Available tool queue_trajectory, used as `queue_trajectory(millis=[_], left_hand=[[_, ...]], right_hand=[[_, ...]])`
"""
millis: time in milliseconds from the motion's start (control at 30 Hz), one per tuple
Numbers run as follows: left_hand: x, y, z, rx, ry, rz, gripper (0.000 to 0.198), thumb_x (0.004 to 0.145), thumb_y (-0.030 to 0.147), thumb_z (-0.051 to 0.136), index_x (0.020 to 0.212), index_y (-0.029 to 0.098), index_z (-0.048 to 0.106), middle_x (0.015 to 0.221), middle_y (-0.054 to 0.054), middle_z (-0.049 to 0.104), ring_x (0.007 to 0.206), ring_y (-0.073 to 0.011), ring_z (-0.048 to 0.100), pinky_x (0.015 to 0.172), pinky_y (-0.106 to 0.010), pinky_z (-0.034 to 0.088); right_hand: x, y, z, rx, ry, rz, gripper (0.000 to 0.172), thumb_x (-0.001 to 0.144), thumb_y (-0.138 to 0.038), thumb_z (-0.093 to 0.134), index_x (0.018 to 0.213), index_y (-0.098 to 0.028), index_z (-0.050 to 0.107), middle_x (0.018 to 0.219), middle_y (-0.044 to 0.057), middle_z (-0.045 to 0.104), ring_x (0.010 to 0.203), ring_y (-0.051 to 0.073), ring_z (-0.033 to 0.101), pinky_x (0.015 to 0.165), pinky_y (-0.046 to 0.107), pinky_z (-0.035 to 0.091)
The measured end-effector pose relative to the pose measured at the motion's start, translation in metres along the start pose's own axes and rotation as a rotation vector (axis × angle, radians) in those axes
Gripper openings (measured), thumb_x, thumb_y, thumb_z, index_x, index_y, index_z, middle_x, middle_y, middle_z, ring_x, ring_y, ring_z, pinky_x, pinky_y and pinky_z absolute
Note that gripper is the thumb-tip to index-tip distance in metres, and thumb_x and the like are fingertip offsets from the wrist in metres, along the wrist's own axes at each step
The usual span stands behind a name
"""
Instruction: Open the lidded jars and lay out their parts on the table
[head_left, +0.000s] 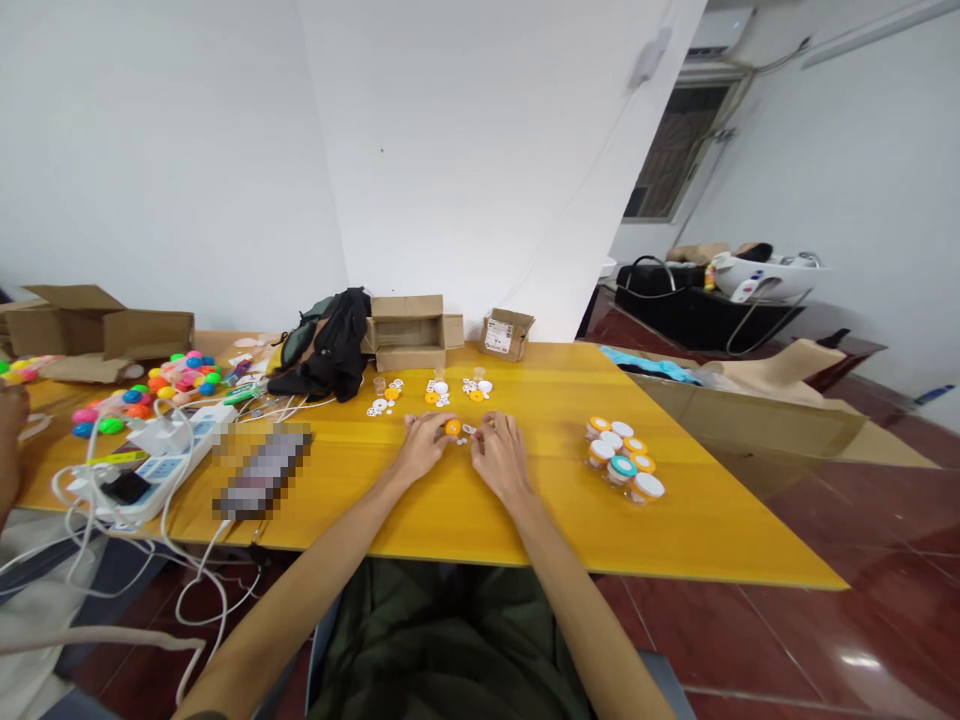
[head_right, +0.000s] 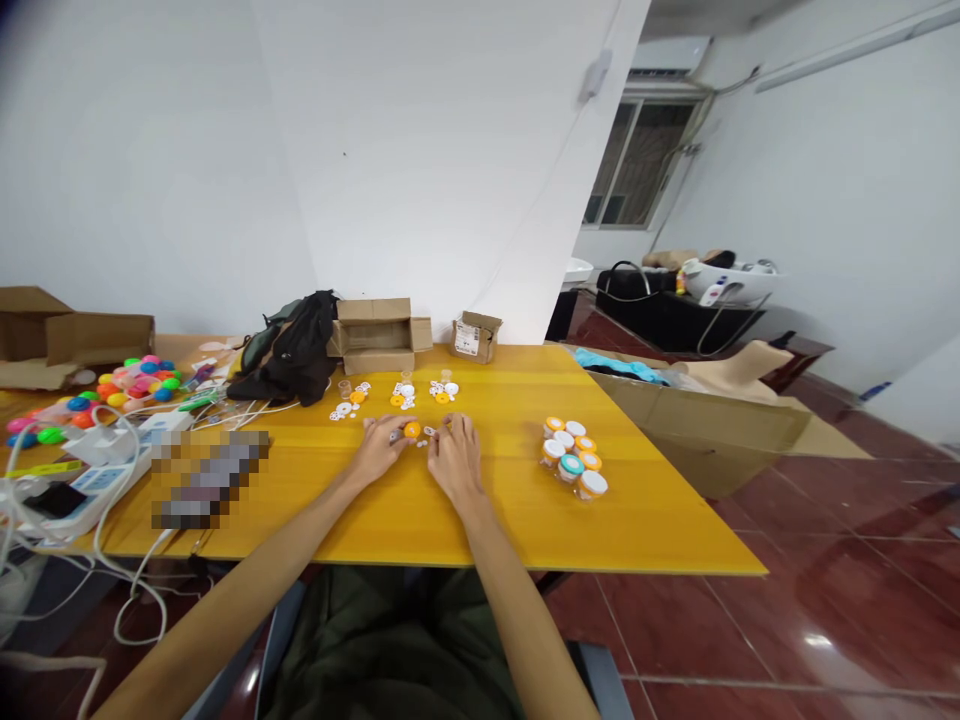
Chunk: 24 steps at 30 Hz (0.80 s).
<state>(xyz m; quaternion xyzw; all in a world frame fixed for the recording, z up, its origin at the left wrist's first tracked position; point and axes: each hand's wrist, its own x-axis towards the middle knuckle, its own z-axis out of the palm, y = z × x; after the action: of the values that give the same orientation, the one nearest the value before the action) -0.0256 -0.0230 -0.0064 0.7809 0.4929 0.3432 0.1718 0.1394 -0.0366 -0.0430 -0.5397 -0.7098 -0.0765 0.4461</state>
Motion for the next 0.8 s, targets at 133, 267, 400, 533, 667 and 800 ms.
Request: queue_trajectory(millis=[133,267,400,533,667,800], left_hand=[[-0.002,0.001,0.001,0.025,-0.014,0.044,0.030,0.084,0.017,0.067,0.112,0.027,0.071,0.109,-0.004,0.075,0.103,-0.0247,0.063,0.099,-0.040,0.038],[-0.003,0.001,0.001,0.058,-0.048,0.075,0.029,0.086,0.015,0.063,0.112,0.026,0.070,0.107,-0.004,0.075,0.102,-0.0236,0.063,0.099,-0.040,0.037],[-0.003,0.002,0.000,0.068,-0.066,0.116,0.030,0.087,0.014,0.061,0.113,0.026,0.069,0.107,-0.004,0.074,0.103,-0.0237,0.062,0.098,-0.039,0.037],[-0.003,0.002,0.001,0.071,-0.064,0.123,0.034,0.085,0.010,0.058,0.112,0.026,0.069,0.107,-0.004,0.074,0.103,-0.0237,0.061,0.097,-0.038,0.037],[-0.003,0.002,0.002,0.066,-0.077,0.097,0.037,0.084,0.008,0.058,0.115,0.026,0.067,0.109,-0.004,0.073,0.105,-0.0239,0.061,0.098,-0.039,0.037],[-0.003,0.001,0.002,0.066,-0.084,0.048,0.038,0.083,0.010,0.061,0.118,0.025,0.065,0.110,-0.004,0.072,0.107,-0.0245,0.061,0.098,-0.039,0.037]], right_hand=[[0.005,-0.007,-0.005,0.105,-0.044,-0.026,0.015,0.091,-0.020,0.051,0.085,-0.025,0.064,0.094,0.009,0.062,0.092,0.027,0.057,0.084,0.041,0.048],[0.006,-0.012,-0.007,0.202,-0.119,-0.019,0.015,0.092,-0.020,0.050,0.085,-0.025,0.063,0.088,0.006,0.064,0.087,0.024,0.059,0.082,0.037,0.049],[0.006,-0.013,-0.006,0.301,-0.134,0.020,0.013,0.089,-0.020,0.052,0.082,-0.025,0.062,0.087,0.005,0.066,0.086,0.023,0.061,0.079,0.035,0.050],[0.008,-0.013,-0.004,0.394,-0.143,0.080,0.007,0.085,-0.022,0.056,0.083,-0.025,0.062,0.086,0.004,0.069,0.083,0.022,0.064,0.079,0.035,0.052],[0.008,-0.013,-0.001,0.439,-0.167,0.139,0.004,0.083,-0.023,0.058,0.082,-0.025,0.062,0.084,0.003,0.070,0.081,0.021,0.066,0.077,0.035,0.053],[0.008,-0.012,0.001,0.420,-0.175,0.164,0.006,0.083,-0.023,0.056,0.082,-0.025,0.061,0.085,0.004,0.071,0.082,0.022,0.067,0.078,0.036,0.054]])
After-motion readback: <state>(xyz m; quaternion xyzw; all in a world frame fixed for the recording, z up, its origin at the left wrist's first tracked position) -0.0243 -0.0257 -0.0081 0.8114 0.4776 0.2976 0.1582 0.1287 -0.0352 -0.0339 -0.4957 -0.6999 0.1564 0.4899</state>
